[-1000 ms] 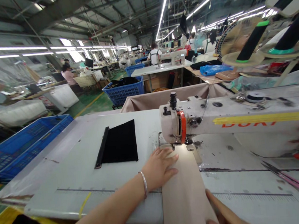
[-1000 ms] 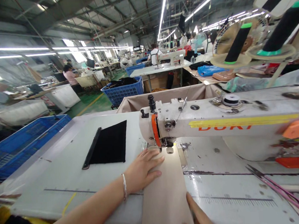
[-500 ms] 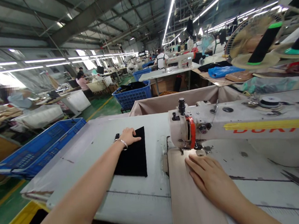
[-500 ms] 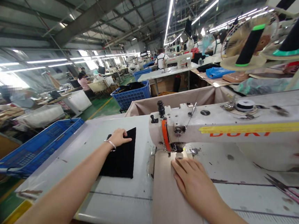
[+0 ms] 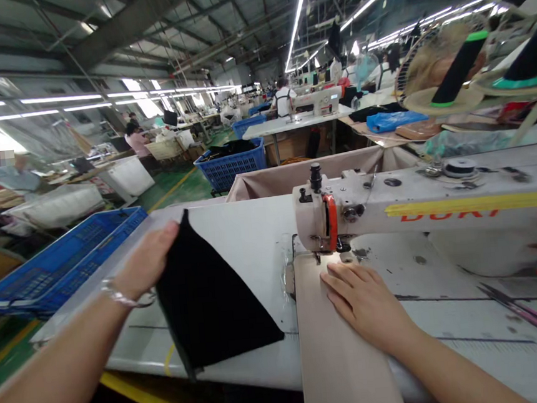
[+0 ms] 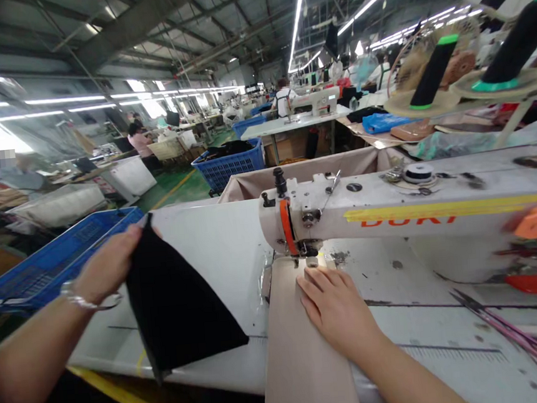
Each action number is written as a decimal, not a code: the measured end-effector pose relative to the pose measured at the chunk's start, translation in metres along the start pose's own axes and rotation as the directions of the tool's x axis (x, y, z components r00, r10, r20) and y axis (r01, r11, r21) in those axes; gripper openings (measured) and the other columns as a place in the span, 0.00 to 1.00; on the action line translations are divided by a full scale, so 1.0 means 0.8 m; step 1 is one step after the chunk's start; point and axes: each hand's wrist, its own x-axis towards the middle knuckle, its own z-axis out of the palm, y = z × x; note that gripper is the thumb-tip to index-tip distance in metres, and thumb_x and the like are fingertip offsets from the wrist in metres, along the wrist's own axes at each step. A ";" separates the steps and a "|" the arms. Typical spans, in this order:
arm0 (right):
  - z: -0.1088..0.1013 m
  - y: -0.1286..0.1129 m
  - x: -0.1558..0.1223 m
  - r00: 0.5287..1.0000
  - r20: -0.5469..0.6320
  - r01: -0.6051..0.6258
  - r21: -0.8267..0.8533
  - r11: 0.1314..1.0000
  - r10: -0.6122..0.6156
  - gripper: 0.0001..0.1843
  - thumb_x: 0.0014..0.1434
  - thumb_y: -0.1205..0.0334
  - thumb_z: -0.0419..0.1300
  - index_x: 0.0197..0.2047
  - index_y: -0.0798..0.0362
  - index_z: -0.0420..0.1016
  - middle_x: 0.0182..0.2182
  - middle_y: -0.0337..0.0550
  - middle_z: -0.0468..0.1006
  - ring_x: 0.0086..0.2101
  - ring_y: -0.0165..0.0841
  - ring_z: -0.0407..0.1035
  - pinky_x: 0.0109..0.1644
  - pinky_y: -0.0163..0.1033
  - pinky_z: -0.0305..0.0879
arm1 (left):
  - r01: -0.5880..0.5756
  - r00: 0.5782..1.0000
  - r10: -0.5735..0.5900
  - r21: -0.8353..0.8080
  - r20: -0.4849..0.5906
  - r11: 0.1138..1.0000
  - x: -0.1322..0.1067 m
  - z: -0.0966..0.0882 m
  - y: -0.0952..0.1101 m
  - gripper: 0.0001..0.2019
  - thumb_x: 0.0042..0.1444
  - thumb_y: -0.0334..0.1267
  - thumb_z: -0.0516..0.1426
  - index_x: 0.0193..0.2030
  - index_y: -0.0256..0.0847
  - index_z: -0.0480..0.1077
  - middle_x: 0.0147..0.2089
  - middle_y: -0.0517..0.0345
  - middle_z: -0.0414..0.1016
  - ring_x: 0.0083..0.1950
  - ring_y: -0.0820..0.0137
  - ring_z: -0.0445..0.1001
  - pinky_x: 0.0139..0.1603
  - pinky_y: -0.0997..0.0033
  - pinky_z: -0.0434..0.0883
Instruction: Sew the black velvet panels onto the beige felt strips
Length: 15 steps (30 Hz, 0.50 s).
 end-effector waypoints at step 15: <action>-0.006 -0.001 0.001 1.000 0.010 -0.019 0.014 1.000 0.019 0.20 0.67 0.59 0.49 0.61 0.50 0.62 0.58 0.44 0.66 0.55 0.41 0.58 0.60 0.51 0.53 | -0.032 0.910 0.137 -0.264 0.391 0.964 0.003 0.269 0.128 0.06 0.52 0.38 0.60 0.33 0.38 0.73 0.30 0.58 0.75 0.32 0.69 0.72 0.32 0.73 0.65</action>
